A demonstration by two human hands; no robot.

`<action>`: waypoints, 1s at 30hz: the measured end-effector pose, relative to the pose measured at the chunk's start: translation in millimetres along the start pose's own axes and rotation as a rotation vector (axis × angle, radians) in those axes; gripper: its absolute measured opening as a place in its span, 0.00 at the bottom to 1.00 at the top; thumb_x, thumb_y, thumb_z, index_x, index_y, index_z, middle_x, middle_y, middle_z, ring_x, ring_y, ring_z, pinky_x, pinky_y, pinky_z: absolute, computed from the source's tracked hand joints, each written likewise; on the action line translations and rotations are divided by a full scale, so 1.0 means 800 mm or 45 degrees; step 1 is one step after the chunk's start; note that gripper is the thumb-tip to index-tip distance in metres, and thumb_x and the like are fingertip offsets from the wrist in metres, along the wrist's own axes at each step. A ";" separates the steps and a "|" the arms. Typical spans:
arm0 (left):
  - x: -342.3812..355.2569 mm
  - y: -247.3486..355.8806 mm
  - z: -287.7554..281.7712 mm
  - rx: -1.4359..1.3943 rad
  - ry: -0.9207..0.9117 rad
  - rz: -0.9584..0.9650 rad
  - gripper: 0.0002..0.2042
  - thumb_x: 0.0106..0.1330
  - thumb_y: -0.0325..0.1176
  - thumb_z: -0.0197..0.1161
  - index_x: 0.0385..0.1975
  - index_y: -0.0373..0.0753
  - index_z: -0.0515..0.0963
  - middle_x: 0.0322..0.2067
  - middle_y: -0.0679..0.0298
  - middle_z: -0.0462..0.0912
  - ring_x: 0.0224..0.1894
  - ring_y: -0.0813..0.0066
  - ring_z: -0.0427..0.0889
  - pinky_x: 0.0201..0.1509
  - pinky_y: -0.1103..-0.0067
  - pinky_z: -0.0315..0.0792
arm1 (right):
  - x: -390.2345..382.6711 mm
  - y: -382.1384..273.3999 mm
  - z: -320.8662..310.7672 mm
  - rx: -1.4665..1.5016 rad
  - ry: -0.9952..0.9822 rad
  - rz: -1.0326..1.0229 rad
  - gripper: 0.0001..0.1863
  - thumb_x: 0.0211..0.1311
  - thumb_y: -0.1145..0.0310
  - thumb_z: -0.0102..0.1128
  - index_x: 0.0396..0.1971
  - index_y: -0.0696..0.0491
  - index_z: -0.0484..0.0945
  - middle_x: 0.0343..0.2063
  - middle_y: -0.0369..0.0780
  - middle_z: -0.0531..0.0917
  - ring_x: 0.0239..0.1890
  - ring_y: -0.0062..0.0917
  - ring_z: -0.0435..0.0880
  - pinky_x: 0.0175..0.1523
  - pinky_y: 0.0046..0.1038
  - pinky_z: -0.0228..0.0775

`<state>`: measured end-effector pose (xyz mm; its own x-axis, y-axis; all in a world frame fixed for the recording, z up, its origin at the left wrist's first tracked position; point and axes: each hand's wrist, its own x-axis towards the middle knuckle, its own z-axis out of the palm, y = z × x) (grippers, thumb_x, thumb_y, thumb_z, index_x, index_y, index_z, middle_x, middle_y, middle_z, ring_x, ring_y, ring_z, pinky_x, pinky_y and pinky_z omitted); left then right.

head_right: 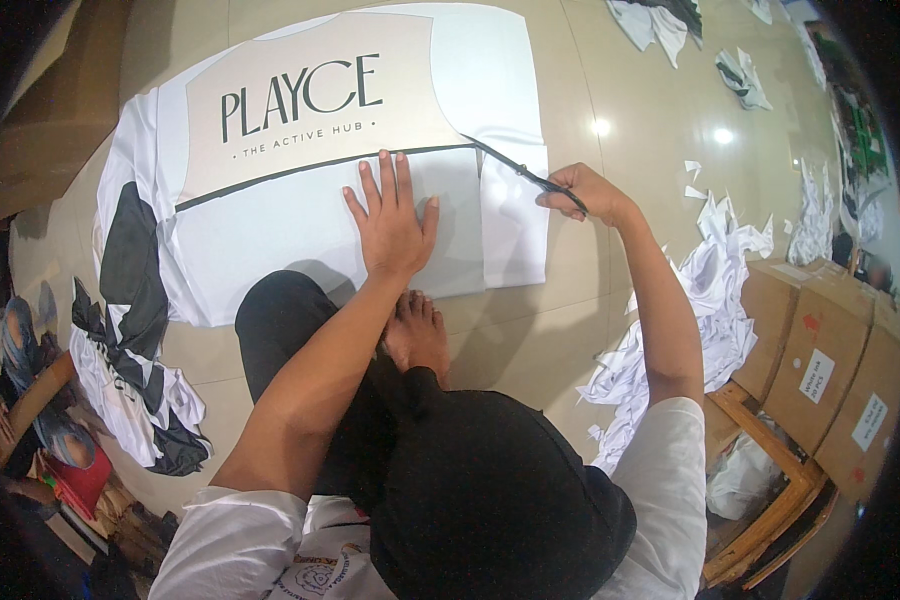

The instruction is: The person sits on the floor and uses scissors to cut a large white fabric sheet that has a printed logo. They smooth the fabric, align it, and cut along the edges of the printed design to create a shaped piece.

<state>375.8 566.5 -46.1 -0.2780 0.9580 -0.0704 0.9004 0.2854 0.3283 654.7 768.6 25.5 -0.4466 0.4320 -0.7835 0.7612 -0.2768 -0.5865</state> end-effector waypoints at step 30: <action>0.001 0.002 -0.001 0.090 -0.056 -0.012 0.41 0.84 0.58 0.46 0.87 0.38 0.49 0.87 0.52 0.45 0.88 0.42 0.36 0.86 0.37 0.35 | -0.009 0.010 0.022 0.081 0.054 -0.039 0.19 0.65 0.62 0.79 0.21 0.50 0.78 0.13 0.29 0.73 0.14 0.12 0.67 0.22 0.23 0.55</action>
<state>376.8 567.5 -44.6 -0.2731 0.9551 -0.1150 0.9197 0.2943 0.2601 655.7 748.1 22.8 -0.4482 0.4765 -0.7563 0.7151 -0.3165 -0.6232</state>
